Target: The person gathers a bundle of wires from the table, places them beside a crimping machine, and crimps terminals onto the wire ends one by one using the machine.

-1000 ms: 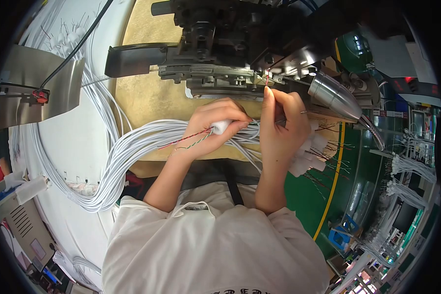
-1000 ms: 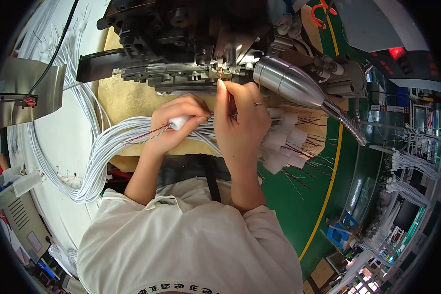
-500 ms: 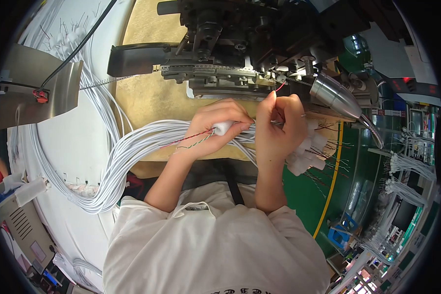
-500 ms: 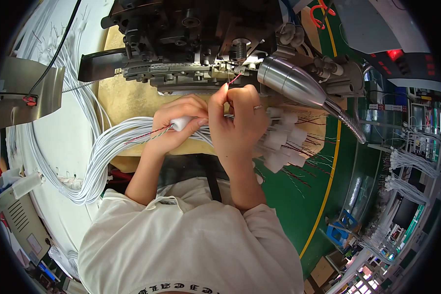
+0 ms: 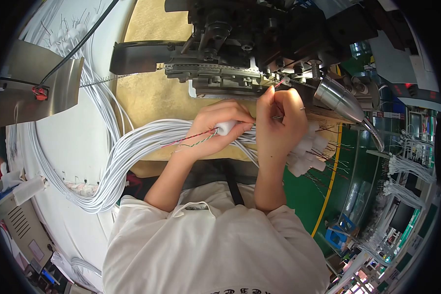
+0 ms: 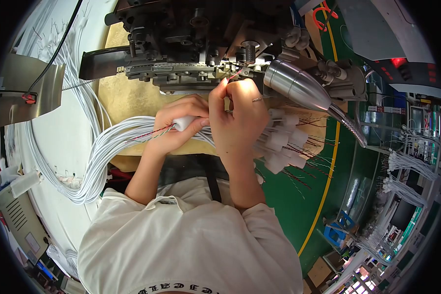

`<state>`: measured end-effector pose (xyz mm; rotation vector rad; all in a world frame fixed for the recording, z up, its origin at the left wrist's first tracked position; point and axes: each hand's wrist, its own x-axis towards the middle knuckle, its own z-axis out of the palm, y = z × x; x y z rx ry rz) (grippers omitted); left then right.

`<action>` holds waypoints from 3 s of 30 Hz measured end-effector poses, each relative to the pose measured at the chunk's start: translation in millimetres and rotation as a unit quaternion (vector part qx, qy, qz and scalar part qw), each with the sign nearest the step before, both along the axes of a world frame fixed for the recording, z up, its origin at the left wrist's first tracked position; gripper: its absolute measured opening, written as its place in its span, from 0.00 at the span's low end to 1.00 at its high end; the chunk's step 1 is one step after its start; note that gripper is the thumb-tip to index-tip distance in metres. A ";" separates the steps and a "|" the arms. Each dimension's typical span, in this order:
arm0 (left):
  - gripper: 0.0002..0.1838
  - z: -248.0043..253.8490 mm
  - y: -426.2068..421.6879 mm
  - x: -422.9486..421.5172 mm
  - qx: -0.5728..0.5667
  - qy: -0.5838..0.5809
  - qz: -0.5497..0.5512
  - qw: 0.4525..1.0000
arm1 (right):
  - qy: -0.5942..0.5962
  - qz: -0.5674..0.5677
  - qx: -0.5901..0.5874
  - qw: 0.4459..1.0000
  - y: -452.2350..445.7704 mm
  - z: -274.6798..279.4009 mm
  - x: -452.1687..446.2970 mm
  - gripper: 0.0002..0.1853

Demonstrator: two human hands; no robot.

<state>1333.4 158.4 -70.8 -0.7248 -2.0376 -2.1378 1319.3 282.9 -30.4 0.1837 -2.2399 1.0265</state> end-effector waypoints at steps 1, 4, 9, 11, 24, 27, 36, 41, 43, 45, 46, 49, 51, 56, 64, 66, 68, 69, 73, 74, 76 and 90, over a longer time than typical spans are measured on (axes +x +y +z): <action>0.05 0.2 -0.3 0.2 -0.002 -0.006 0.001 1.000 | 0.000 0.001 0.004 1.000 0.3 0.0 0.0 0.10; 0.04 1.2 -3.0 2.2 -0.002 -0.042 0.007 0.999 | -0.007 0.003 0.009 1.000 0.9 -0.2 0.8 0.10; 0.08 -1.0 -2.5 8.9 0.166 -0.115 -0.025 0.979 | -0.005 -0.011 0.010 1.000 -0.4 0.8 3.5 0.10; 0.10 0.2 1.9 6.9 0.304 -0.122 -0.077 0.942 | -0.003 -0.017 0.010 1.000 0.5 -0.2 3.8 0.10; 0.14 -2.9 -8.0 12.5 0.183 -0.165 -0.208 0.946 | -0.254 0.619 -0.367 0.646 48.6 24.9 27.0 0.08; 0.12 1.7 -8.2 13.8 0.144 -0.154 -0.267 0.940 | -0.280 0.522 -0.427 0.683 48.0 27.1 36.2 0.08; 0.08 15.1 0.7 13.7 -0.017 0.035 -0.270 0.962 | -0.287 0.357 -0.261 0.850 23.0 24.9 29.3 0.08; 0.11 22.9 -4.5 14.9 -0.151 0.006 -0.227 0.962 | -0.186 0.259 -0.166 0.933 21.0 28.7 38.4 0.08; 0.11 41.2 -9.4 17.9 -0.189 -0.014 -0.181 0.965 | -0.096 0.190 -0.151 0.965 21.2 22.1 39.4 0.06; 0.13 48.3 -13.6 19.4 -0.124 -0.047 -0.142 0.981 | -0.121 0.187 -0.222 0.949 18.8 23.3 43.8 0.04; 0.14 48.2 -16.0 18.9 -0.050 -0.069 -0.128 0.988 | -0.132 0.187 -0.257 0.939 17.9 24.0 45.3 0.03; 0.15 55.3 -15.0 16.2 0.041 -0.040 -0.031 0.998 | -0.185 0.249 -0.357 0.881 15.7 24.2 48.5 0.04; 0.13 67.1 -10.1 17.1 0.038 0.003 0.030 0.999 | -0.211 0.266 -0.357 0.870 16.1 26.3 49.6 0.04; 0.12 66.3 -5.1 13.9 0.099 -0.034 0.005 0.994 | -0.254 0.278 -0.365 0.851 19.8 32.2 49.9 0.05; 0.09 67.8 1.5 12.3 0.212 -0.167 0.003 0.963 | -0.295 0.310 -0.428 0.796 28.0 26.7 46.6 0.06; 0.07 66.6 2.4 12.8 0.194 -0.162 0.010 0.967 | -0.282 0.291 -0.426 0.809 27.3 27.6 46.7 0.06; 0.06 64.5 3.2 13.0 0.010 -0.050 0.094 0.994 | -0.265 0.260 -0.412 0.832 25.0 29.0 47.1 0.05; 0.05 63.2 3.7 13.2 -0.082 0.008 0.133 0.988 | -0.255 0.238 -0.399 0.848 22.9 29.7 47.6 0.05; 0.11 58.0 4.2 8.9 -0.192 0.225 0.160 0.942 | -0.192 0.153 -0.240 0.939 22.9 22.6 48.2 0.03; 0.13 59.8 4.6 10.0 -0.202 0.234 0.153 0.938 | -0.171 0.143 -0.206 0.953 22.4 21.7 47.7 0.02; 0.16 60.9 7.2 12.6 -0.221 0.231 0.150 0.935 | -0.127 0.121 -0.136 0.975 20.7 20.4 45.8 0.01; 0.13 40.5 5.3 13.6 0.013 0.048 -0.007 0.999 | -0.129 0.090 -0.172 0.973 17.2 6.9 21.4 0.04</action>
